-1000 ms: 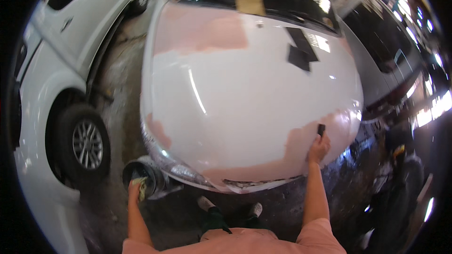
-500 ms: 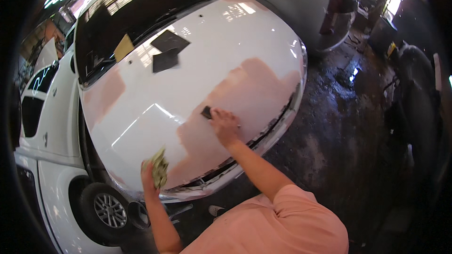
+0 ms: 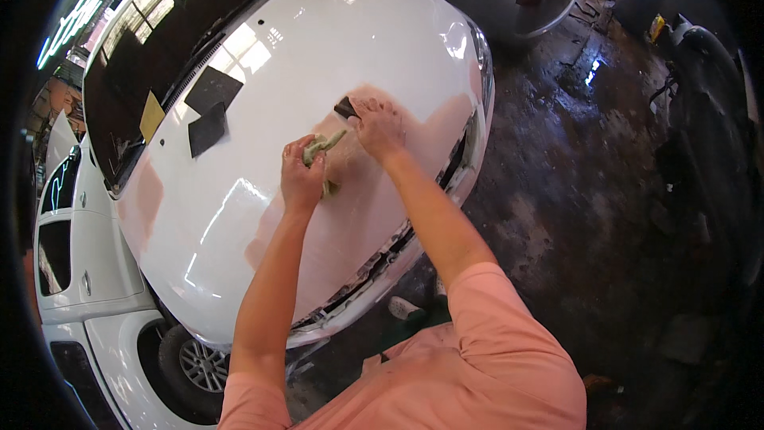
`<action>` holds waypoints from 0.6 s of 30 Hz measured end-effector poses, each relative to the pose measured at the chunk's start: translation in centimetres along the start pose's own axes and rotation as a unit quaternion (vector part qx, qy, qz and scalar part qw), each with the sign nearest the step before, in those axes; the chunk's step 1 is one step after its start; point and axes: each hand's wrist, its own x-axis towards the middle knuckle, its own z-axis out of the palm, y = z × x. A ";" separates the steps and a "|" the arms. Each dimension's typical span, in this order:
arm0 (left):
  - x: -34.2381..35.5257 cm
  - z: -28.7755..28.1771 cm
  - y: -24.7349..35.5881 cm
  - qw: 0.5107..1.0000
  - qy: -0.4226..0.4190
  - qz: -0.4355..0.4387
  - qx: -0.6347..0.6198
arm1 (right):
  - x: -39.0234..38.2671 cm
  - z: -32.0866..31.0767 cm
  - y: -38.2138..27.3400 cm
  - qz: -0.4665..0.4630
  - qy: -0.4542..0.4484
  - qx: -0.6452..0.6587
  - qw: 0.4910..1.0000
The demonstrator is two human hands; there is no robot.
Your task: The person sands the surface of a car hood using a sanding block and wipes the area with a wet cloth, repeatedly dipping the cloth into a bucket of water.
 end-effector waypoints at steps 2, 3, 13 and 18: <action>-2.0 1.0 -3.4 0.973 0.047 0.075 0.211 | -0.7 -0.4 -0.5 -0.041 -0.020 0.028 0.999; -2.9 1.6 -4.1 0.951 0.047 0.140 0.273 | -4.1 -0.9 1.0 -0.052 -0.044 0.041 0.997; -1.1 3.4 -4.1 0.965 0.044 0.135 0.220 | 4.6 -0.1 3.0 -0.126 -0.063 0.023 0.990; 0.8 3.6 -5.6 0.958 0.090 0.094 0.255 | -9.9 -2.3 7.8 -0.154 -0.050 0.061 0.985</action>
